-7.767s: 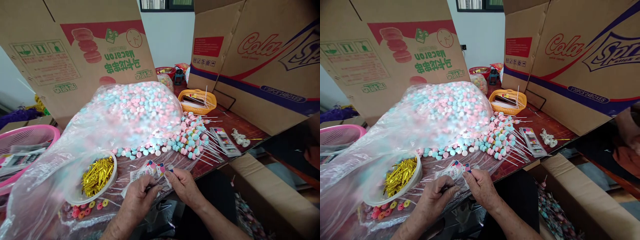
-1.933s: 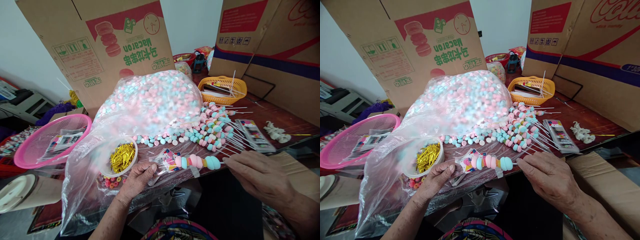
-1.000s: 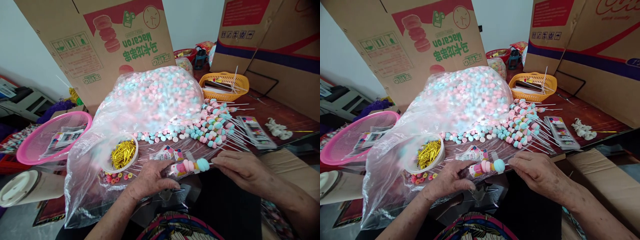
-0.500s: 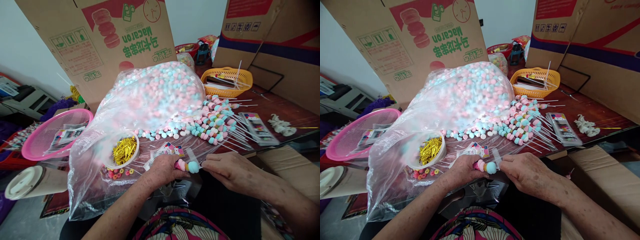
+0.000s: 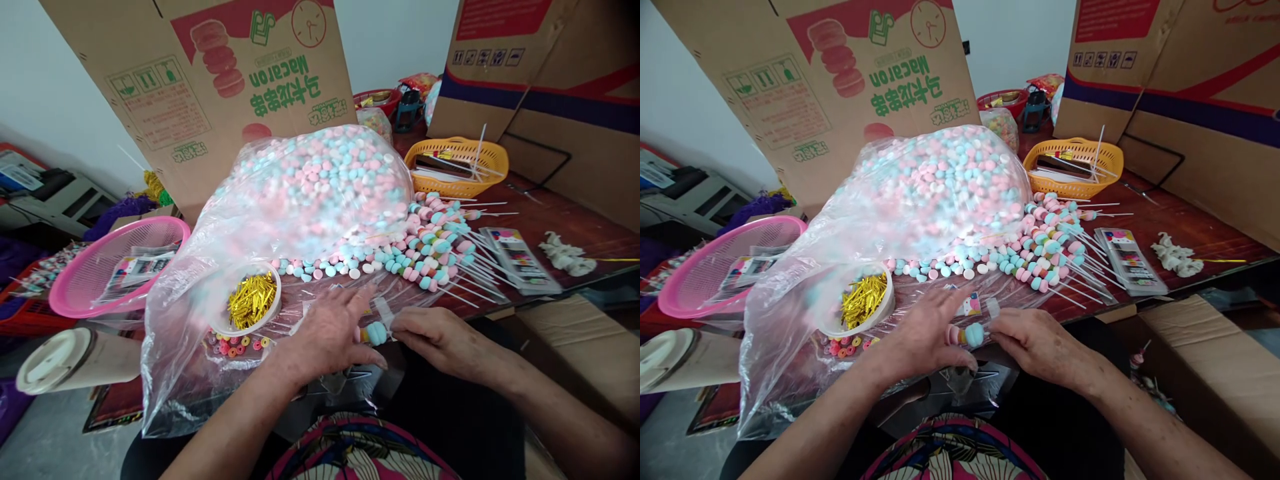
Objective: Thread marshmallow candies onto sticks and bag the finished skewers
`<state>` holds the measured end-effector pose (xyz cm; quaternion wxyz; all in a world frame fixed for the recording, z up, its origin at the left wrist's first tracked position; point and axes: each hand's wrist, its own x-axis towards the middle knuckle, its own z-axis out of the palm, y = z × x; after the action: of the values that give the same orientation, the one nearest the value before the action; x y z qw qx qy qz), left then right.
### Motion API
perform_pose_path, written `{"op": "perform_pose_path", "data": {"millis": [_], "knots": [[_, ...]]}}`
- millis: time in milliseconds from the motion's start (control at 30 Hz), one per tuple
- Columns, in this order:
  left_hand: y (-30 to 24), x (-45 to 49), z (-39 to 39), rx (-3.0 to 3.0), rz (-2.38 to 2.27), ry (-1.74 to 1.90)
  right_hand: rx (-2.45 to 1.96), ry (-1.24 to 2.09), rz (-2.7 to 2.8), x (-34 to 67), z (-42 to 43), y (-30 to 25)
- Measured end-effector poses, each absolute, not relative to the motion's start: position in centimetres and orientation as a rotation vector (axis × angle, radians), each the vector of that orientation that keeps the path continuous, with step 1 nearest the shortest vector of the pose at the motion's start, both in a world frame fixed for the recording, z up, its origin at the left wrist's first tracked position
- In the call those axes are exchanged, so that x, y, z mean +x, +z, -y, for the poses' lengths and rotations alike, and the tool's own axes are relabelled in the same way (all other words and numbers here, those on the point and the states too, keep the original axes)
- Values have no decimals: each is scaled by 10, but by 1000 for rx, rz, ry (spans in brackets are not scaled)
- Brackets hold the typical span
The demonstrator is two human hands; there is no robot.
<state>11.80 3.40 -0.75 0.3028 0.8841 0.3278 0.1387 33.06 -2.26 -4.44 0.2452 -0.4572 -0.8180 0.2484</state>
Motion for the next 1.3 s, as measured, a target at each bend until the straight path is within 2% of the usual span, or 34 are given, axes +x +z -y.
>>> {"op": "perform_pose_path", "data": {"millis": [133,200,300,367,467,600,700,767,1067,1300], "knots": [[-11,81,-1,1764,-1202,1059,-1315,892,1781,321,33,-62],[-28,74,10,1319,-1298,1059,-1327,964,1621,311,37,-66],[-43,77,2,894,-1168,1110,-1320,1058,1532,291,38,-65],[-36,82,-16,734,-1024,1247,-1330,1135,1543,279,37,-60],[-17,87,-43,566,-838,1254,-1326,1264,1533,265,35,-54],[-13,91,-53,334,-788,1319,-1284,1584,1228,249,37,-53],[-23,95,-46,263,-772,1298,-1222,1860,946,236,37,-58],[-26,94,-43,282,-777,1306,-1200,1916,876,229,37,-61],[-25,71,-48,561,-809,1374,-1320,1711,1110,235,30,-56],[-42,94,-39,469,-774,1267,-1276,1819,986,224,30,-62]]}}
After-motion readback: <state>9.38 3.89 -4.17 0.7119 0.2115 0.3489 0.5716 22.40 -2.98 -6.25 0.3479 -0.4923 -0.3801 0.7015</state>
